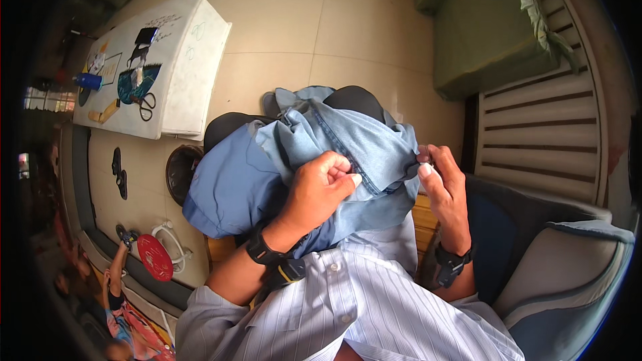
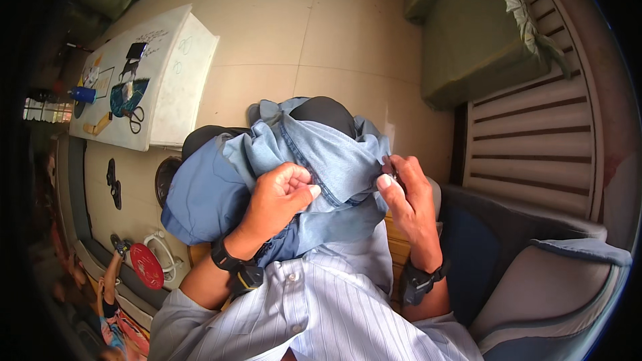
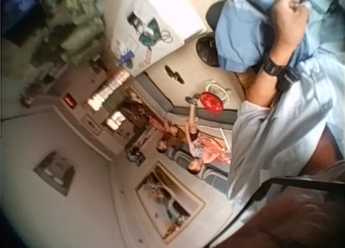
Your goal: The person holds a light blue denim garment on their lap and uses small scissors to snip threads along a seam. They repeatedly adjust the fabric and continue cutting threads in the same area throughout the clip.
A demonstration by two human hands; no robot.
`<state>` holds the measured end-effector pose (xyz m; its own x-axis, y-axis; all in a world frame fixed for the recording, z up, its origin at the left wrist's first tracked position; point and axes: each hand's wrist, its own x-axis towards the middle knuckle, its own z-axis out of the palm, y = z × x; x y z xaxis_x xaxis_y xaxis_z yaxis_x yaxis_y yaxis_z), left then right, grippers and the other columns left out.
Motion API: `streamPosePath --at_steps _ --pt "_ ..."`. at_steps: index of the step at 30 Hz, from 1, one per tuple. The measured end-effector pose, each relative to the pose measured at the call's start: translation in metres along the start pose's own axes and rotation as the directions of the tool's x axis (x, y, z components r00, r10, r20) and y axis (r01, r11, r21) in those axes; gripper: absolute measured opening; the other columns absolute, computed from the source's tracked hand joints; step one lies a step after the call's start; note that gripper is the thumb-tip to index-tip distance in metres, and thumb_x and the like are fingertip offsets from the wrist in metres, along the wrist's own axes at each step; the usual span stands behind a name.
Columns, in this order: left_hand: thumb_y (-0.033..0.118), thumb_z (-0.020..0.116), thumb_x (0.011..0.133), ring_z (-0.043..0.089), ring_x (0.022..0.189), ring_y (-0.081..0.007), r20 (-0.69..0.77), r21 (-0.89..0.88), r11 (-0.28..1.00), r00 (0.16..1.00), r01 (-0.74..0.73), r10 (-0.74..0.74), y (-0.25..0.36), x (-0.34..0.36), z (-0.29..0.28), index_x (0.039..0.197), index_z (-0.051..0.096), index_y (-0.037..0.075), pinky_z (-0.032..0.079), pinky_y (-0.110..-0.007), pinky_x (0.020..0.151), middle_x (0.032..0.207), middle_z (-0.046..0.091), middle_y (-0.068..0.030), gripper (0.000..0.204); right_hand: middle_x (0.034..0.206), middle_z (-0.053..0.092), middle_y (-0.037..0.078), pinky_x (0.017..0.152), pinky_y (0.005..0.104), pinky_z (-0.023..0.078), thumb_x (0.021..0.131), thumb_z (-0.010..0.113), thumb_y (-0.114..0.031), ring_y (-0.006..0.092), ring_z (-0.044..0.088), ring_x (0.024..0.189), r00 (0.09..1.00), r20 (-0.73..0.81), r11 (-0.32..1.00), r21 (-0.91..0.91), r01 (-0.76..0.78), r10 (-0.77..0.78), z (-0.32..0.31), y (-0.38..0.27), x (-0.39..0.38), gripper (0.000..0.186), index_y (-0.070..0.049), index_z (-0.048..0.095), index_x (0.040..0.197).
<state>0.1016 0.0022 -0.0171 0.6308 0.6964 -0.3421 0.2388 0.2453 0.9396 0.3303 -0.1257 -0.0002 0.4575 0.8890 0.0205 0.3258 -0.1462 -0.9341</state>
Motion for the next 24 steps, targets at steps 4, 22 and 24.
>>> streamPosePath --at_steps 4,22,24 --pt "0.009 0.075 0.094 0.061 0.063 -0.0076 0.123 -0.293 0.921 0.965 0.257 -0.231 0.01 -0.002 -0.005 0.106 0.066 0.002 0.049 -0.024 0.056 0.084 0.068 -0.0039 0.016 0.094 0.055 0.009 0.076 0.029 0.045 0.101 0.065 -0.013 0.0182 0.055 0.083 0.991 0.13 0.998 0.05 -0.04 0.033 0.004 -0.017 -0.01 0.028 0.007 0.064 0.121" --pt "0.015 0.069 0.101 0.058 0.058 -0.0145 0.217 -0.785 0.511 0.928 0.35 -0.302 -0.002 -0.004 0.012 0.101 0.063 0.008 0.048 -0.03 0.055 0.079 0.065 -0.0039 0.01 0.085 0.059 0.011 0.07 0.0331 0.049 0.088 0.075 0.003 0.0231 0.06 0.074 0.99 0.123 0.983 -0.162 0.09 -0.071 0.04 -0.018 -0.024 0.032 0.003 0.065 0.118" --pt "0.015 0.069 0.101 0.057 0.058 -0.0145 0.208 -0.779 0.519 0.926 0.352 -0.315 -0.001 -0.003 0.013 0.1 0.062 0.009 0.047 -0.031 0.055 0.078 0.064 -0.0037 0.009 0.086 0.06 0.01 0.071 0.0328 0.049 0.088 0.075 0.003 0.0221 0.06 0.074 0.991 0.117 0.985 -0.152 0.081 -0.063 0.041 -0.018 -0.024 0.031 0.003 0.065 0.118"
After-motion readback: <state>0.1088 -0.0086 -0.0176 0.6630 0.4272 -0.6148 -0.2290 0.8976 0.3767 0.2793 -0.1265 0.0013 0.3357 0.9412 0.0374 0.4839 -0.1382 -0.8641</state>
